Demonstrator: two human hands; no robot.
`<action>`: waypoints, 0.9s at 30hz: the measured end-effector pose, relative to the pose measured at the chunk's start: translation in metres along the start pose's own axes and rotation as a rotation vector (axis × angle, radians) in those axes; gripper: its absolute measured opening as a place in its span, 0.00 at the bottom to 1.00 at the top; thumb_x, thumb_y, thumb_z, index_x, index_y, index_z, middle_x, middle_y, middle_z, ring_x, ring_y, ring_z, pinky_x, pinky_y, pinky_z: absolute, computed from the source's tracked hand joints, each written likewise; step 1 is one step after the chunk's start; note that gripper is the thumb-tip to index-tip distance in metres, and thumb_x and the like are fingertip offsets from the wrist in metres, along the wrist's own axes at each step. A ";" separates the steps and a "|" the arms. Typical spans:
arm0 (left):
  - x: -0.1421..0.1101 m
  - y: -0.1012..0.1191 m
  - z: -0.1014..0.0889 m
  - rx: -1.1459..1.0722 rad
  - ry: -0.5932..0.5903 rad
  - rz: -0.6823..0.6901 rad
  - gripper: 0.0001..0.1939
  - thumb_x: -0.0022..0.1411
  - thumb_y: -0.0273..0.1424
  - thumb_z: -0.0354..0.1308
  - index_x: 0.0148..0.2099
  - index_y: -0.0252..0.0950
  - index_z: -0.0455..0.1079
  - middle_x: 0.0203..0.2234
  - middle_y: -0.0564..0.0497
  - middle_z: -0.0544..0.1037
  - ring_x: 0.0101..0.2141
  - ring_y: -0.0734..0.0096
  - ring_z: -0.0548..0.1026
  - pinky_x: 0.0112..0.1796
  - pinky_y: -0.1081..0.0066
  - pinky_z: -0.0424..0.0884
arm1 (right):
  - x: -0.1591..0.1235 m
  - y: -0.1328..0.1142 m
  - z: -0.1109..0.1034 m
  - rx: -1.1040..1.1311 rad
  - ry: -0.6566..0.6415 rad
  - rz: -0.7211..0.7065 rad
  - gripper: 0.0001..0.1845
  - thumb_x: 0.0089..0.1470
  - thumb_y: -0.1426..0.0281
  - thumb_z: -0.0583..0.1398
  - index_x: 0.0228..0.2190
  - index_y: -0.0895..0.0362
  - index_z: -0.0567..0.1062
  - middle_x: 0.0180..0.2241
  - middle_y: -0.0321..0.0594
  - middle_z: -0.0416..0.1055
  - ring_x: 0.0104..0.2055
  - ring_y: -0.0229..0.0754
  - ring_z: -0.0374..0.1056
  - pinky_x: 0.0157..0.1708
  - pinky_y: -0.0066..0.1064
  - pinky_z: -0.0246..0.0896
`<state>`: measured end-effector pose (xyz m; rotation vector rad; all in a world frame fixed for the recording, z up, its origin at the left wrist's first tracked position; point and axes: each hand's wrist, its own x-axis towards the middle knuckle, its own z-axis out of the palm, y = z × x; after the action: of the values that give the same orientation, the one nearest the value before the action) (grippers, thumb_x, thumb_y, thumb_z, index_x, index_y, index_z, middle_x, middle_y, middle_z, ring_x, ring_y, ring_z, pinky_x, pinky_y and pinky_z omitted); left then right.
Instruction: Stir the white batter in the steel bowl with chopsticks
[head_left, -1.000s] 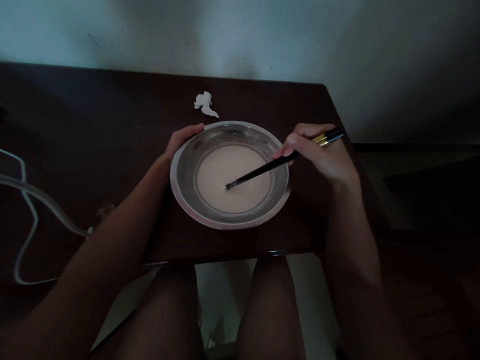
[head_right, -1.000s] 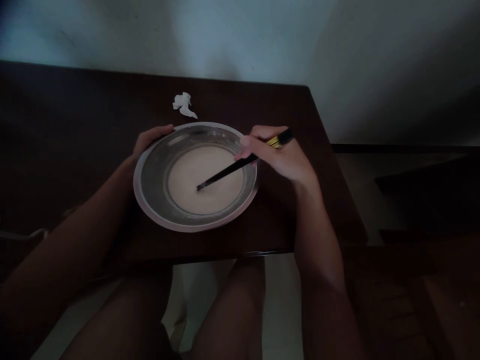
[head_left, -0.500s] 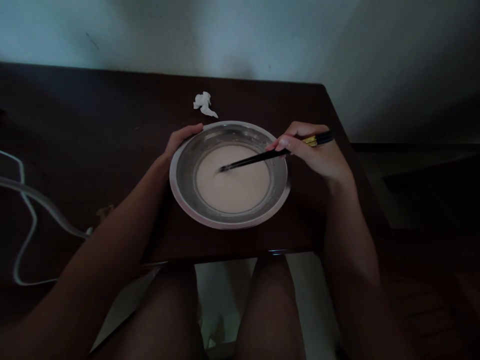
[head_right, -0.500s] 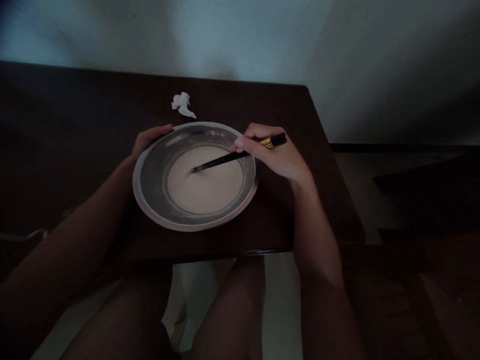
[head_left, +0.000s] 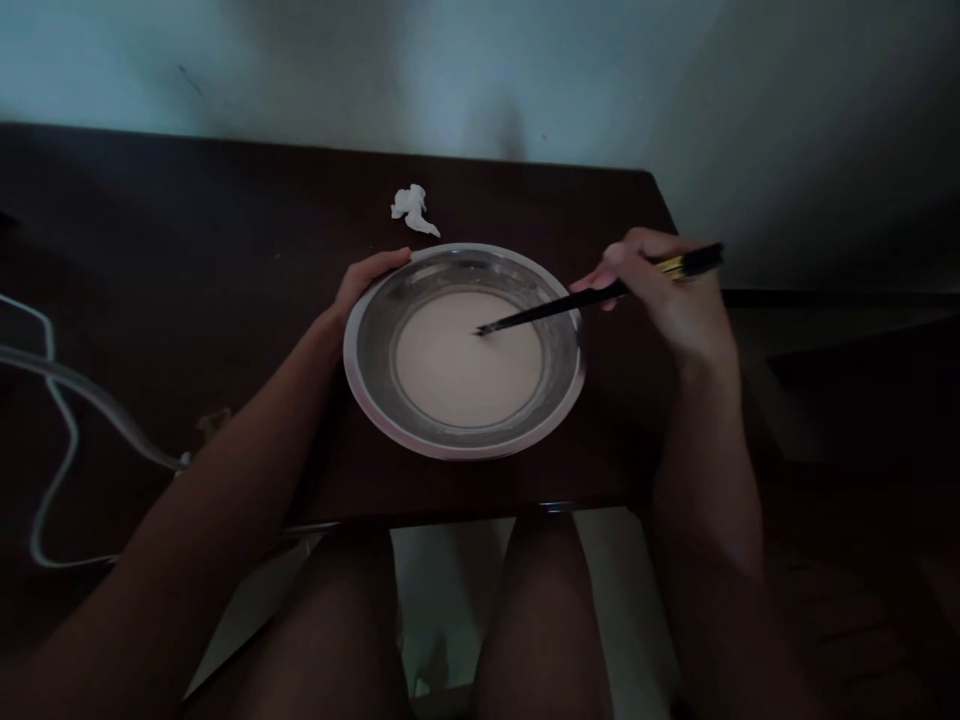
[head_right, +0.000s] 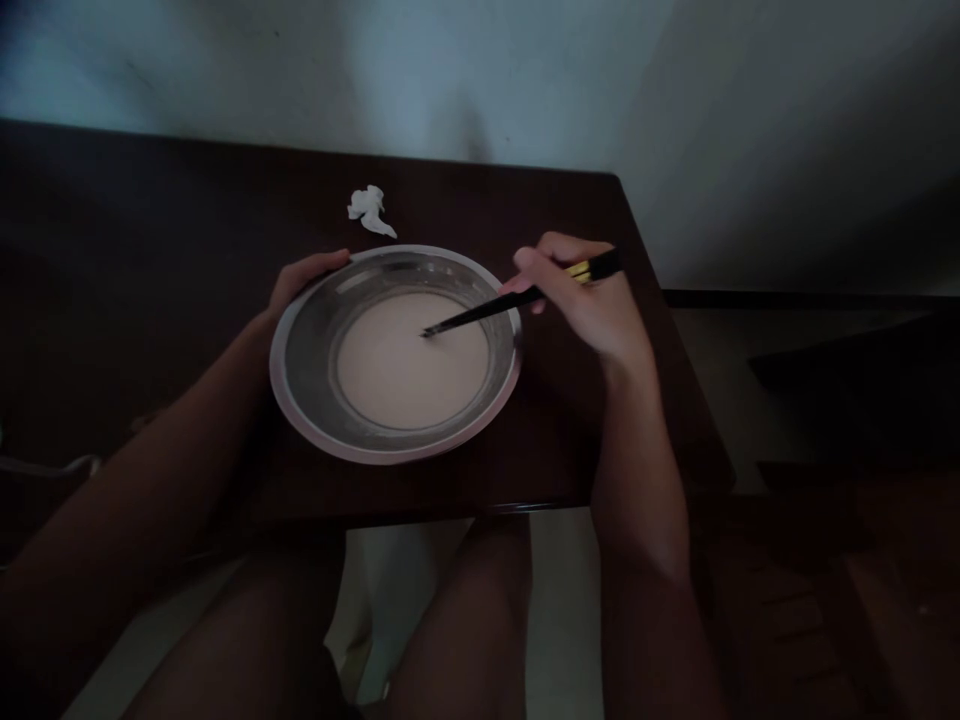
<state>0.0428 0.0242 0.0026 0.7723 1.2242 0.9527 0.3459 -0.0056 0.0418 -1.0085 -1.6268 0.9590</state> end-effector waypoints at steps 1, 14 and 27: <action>0.000 0.000 0.000 0.003 -0.003 0.002 0.17 0.72 0.37 0.52 0.41 0.33 0.80 0.32 0.48 0.86 0.54 0.56 0.79 0.60 0.61 0.71 | -0.001 -0.001 -0.002 0.006 0.025 0.005 0.21 0.58 0.53 0.68 0.20 0.52 0.78 0.23 0.37 0.79 0.26 0.39 0.73 0.25 0.32 0.69; -0.002 0.001 0.003 -0.046 0.049 -0.017 0.15 0.69 0.36 0.55 0.44 0.34 0.80 0.31 0.48 0.86 0.52 0.53 0.80 0.53 0.62 0.76 | -0.003 -0.004 -0.004 0.012 0.021 0.018 0.20 0.60 0.55 0.66 0.20 0.51 0.78 0.24 0.37 0.79 0.27 0.41 0.75 0.25 0.33 0.68; 0.000 0.000 0.001 -0.066 0.013 -0.030 0.14 0.68 0.36 0.55 0.42 0.36 0.80 0.31 0.48 0.86 0.51 0.56 0.80 0.54 0.65 0.75 | -0.003 -0.003 -0.004 0.026 -0.021 0.030 0.20 0.60 0.56 0.67 0.20 0.52 0.79 0.24 0.37 0.80 0.26 0.40 0.74 0.22 0.32 0.65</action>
<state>0.0440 0.0241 0.0024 0.6952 1.2069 0.9700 0.3499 -0.0094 0.0449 -1.0114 -1.6167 1.0116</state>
